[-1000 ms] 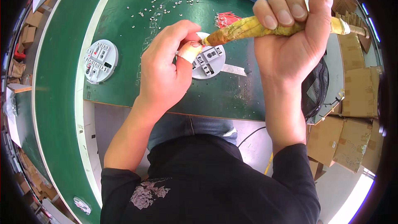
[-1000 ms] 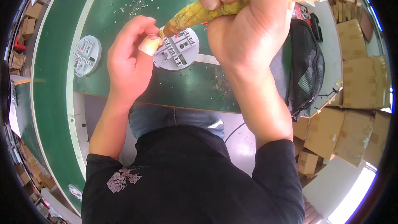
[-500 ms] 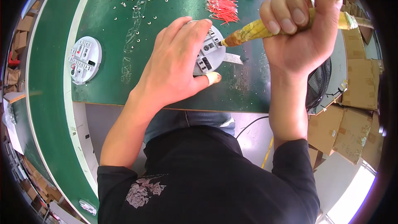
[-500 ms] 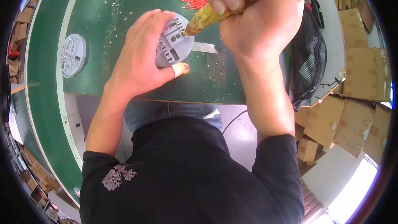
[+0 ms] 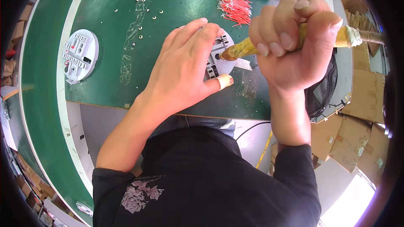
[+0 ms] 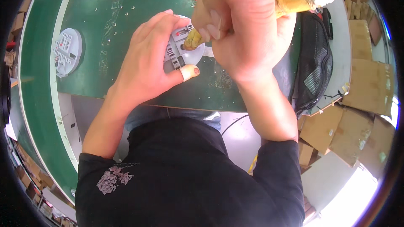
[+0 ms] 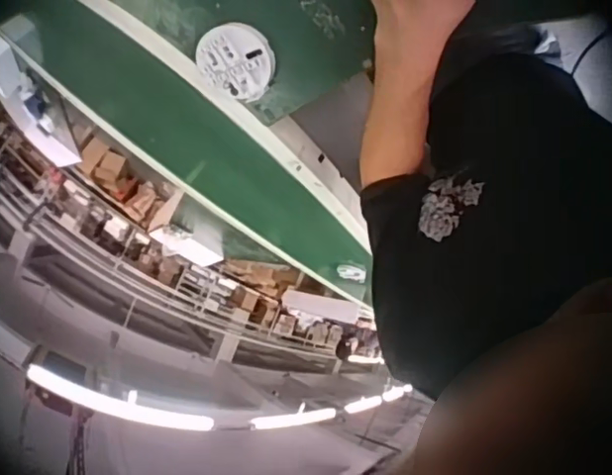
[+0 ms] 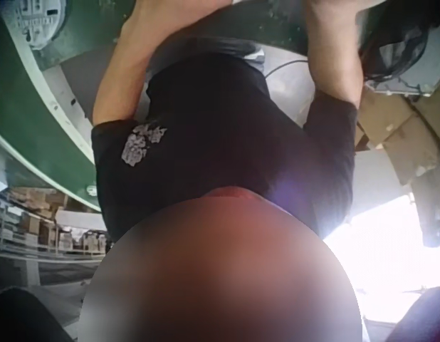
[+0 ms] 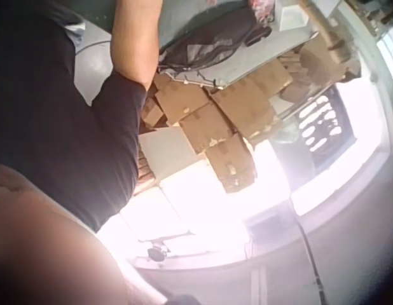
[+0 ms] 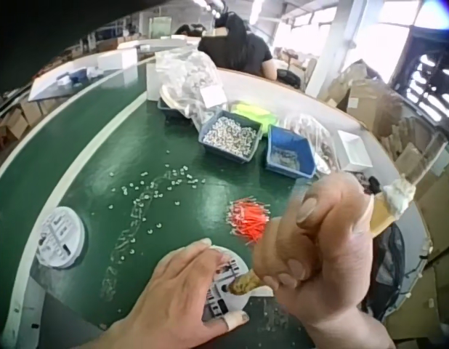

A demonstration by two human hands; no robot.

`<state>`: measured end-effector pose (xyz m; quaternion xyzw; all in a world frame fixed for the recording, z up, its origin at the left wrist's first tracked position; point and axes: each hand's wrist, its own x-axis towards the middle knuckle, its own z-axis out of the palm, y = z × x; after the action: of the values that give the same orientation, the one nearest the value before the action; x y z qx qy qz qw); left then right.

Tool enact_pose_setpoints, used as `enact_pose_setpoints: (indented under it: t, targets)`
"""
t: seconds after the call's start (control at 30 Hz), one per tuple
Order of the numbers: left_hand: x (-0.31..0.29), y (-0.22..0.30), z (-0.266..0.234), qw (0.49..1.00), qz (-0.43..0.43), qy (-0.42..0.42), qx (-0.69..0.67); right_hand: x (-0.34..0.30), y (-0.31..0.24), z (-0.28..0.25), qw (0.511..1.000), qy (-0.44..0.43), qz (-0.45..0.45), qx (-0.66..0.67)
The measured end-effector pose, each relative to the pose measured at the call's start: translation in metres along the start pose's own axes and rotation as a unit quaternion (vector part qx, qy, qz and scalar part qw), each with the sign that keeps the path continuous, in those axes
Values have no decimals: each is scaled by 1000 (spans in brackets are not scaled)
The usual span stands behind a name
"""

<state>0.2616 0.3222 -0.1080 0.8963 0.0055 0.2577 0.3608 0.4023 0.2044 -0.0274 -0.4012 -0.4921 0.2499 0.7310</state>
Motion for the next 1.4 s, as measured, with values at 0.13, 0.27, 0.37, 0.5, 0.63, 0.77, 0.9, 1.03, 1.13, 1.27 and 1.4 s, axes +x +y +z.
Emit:
enact_pose_setpoints:
  t: [0.13,0.27,0.37,0.5,0.63,0.77,0.9,1.03,1.13,1.27,1.4]
  targets:
    - [-9,-1,-26,1000,4,12,20,13,4,32,999,-34,6,-13]
    - [-23,6,-54,999,10,34,8,27,-5,78,990,-113,1,-80]
    - [-22,24,-81,994,-70,-32,-83,34,-16,105,983,-132,-31,-121]
    - [-34,85,-81,996,-75,-30,-41,12,-58,122,985,-35,-67,-156]
    - [-34,148,-70,998,-47,-26,26,-21,-108,130,961,144,-73,-226]
    - [-43,210,-57,995,-70,-42,49,-47,-155,125,950,157,-77,-257]
    - [-50,243,-45,993,-67,-6,101,-54,-197,115,975,156,-21,-157]
    - [-52,257,-48,992,-111,29,47,-52,-255,97,973,210,-82,42]
    - [-52,256,-51,955,-140,79,-250,-72,-262,78,969,211,51,-115]
    - [-60,255,-43,677,-133,143,-710,-98,-243,83,919,117,228,-300]
    - [-55,264,-19,680,-112,149,-709,-116,-216,77,942,111,182,-259]
